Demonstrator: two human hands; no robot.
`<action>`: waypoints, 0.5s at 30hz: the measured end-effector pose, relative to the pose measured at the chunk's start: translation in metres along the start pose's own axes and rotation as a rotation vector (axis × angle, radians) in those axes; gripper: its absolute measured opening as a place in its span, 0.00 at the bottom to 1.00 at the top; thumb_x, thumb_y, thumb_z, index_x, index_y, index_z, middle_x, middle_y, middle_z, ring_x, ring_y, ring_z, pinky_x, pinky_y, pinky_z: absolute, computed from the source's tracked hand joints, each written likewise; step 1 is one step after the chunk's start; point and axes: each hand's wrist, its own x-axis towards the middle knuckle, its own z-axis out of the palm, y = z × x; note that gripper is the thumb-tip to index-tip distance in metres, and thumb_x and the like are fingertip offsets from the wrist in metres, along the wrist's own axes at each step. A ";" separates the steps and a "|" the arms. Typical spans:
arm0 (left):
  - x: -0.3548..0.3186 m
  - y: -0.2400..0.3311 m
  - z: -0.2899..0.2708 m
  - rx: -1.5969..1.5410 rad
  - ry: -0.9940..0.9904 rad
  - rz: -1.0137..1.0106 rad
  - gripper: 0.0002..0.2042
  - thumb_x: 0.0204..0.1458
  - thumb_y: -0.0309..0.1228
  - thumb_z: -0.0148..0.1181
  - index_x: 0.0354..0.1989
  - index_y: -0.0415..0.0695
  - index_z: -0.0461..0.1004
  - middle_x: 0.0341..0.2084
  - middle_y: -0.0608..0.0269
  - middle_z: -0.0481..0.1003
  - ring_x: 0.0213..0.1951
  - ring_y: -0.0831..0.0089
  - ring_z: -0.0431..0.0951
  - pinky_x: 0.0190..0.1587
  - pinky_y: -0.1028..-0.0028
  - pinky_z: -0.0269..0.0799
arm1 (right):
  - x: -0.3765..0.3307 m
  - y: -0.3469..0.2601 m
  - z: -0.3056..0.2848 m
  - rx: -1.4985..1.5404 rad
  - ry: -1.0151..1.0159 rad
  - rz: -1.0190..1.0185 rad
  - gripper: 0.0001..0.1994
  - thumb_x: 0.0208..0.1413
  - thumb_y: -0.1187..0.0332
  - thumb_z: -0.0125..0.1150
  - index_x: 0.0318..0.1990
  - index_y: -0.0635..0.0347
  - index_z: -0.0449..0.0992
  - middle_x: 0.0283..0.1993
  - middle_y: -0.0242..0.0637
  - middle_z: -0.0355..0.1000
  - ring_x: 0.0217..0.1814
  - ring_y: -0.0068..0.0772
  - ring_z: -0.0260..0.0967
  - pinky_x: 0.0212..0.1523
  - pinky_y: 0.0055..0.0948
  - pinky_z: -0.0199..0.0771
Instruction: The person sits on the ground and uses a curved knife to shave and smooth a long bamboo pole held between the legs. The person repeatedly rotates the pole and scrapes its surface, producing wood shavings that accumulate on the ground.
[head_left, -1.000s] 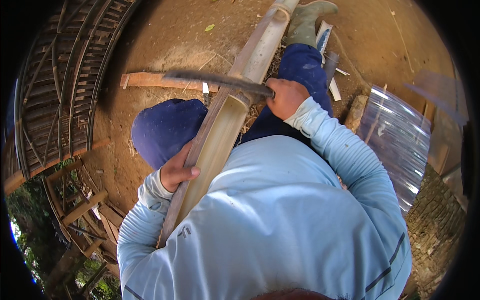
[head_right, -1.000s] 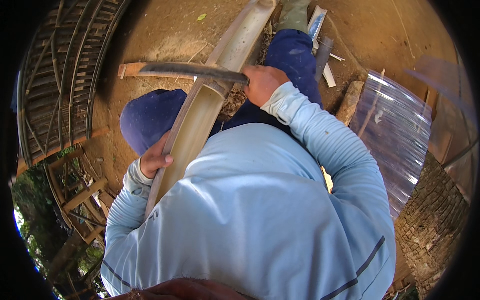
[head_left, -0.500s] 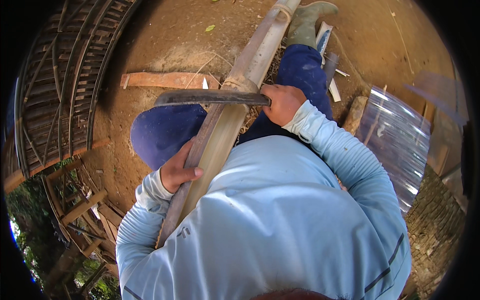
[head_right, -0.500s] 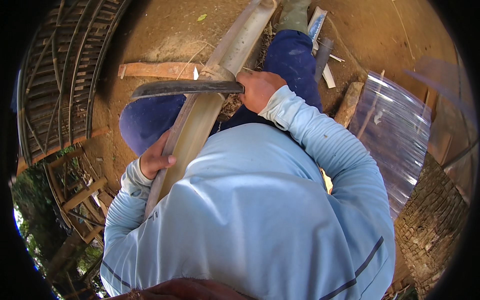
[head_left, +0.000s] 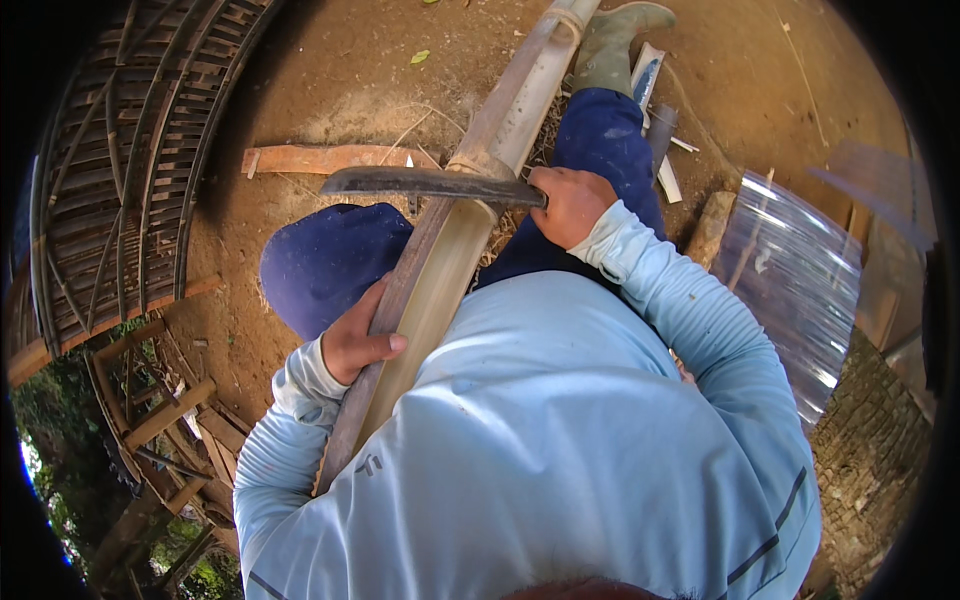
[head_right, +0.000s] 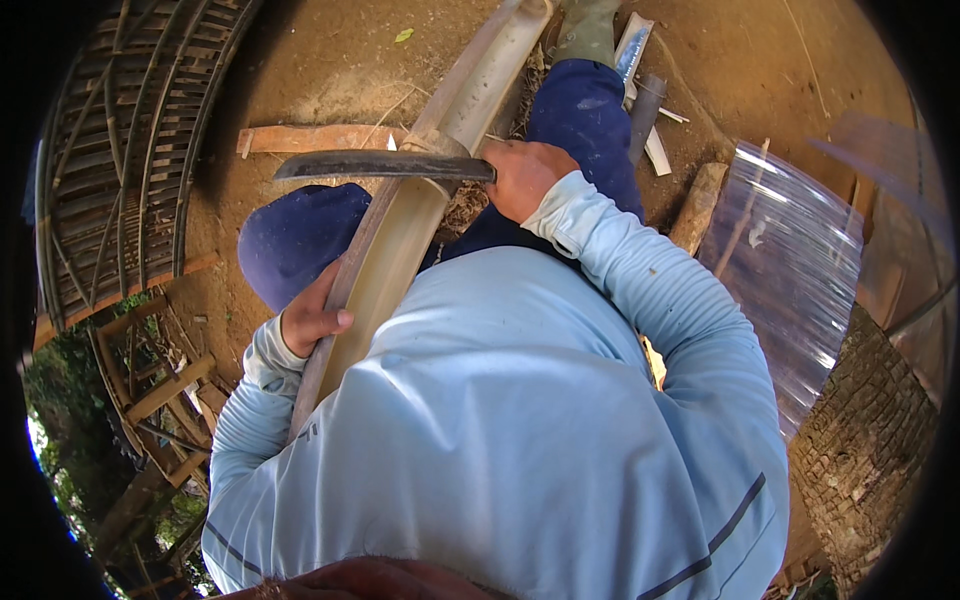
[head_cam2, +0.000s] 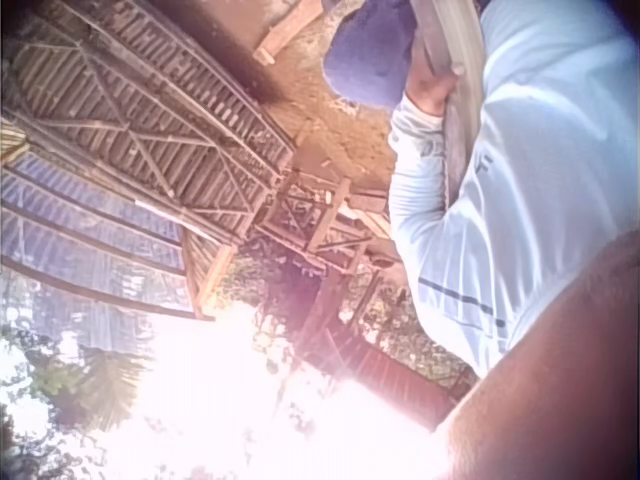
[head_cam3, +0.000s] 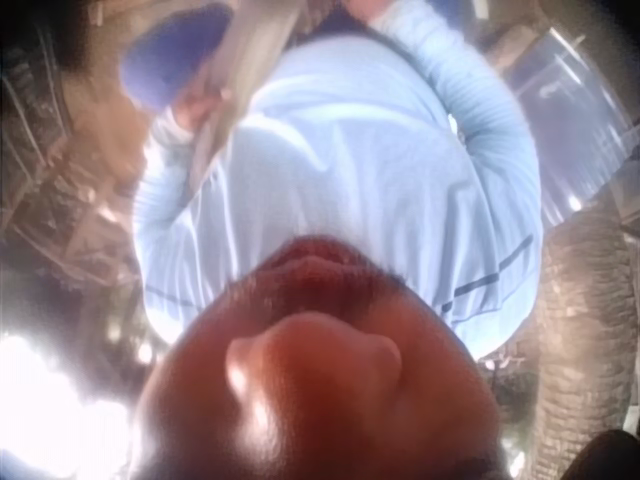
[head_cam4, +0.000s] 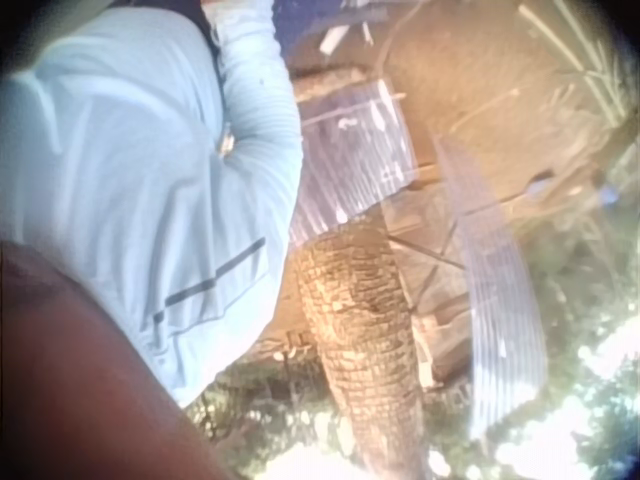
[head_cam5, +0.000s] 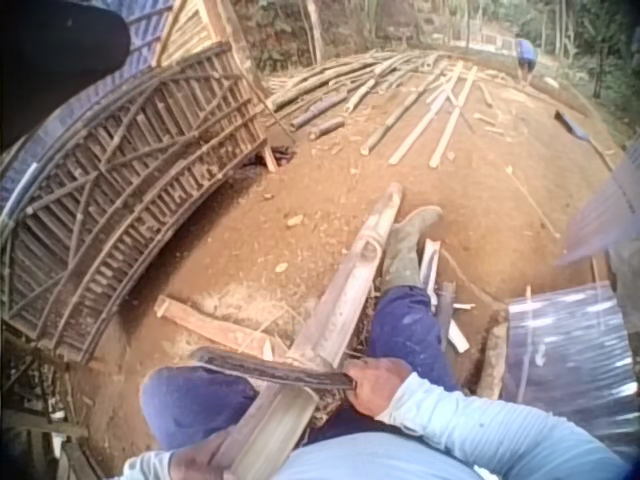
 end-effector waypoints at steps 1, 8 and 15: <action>0.000 0.000 0.000 0.002 0.001 -0.004 0.52 0.47 0.45 0.68 0.73 0.32 0.44 0.66 0.48 0.61 0.68 0.62 0.60 0.70 0.67 0.51 | -0.001 -0.002 0.000 0.019 -0.030 0.007 0.09 0.48 0.68 0.64 0.38 0.56 0.76 0.35 0.45 0.76 0.39 0.55 0.76 0.40 0.48 0.77; 0.001 0.003 0.001 -0.010 0.000 -0.003 0.51 0.47 0.44 0.68 0.73 0.32 0.44 0.66 0.49 0.61 0.67 0.61 0.60 0.70 0.67 0.51 | 0.003 0.004 -0.003 -0.013 -0.057 0.050 0.09 0.51 0.66 0.62 0.40 0.57 0.76 0.38 0.48 0.78 0.42 0.56 0.76 0.43 0.48 0.78; 0.001 0.004 0.000 0.013 -0.002 -0.003 0.51 0.47 0.43 0.68 0.73 0.33 0.44 0.66 0.49 0.61 0.67 0.62 0.60 0.70 0.67 0.51 | 0.007 0.008 -0.007 -0.012 -0.091 0.052 0.10 0.51 0.66 0.61 0.40 0.57 0.76 0.37 0.48 0.78 0.42 0.55 0.77 0.44 0.49 0.78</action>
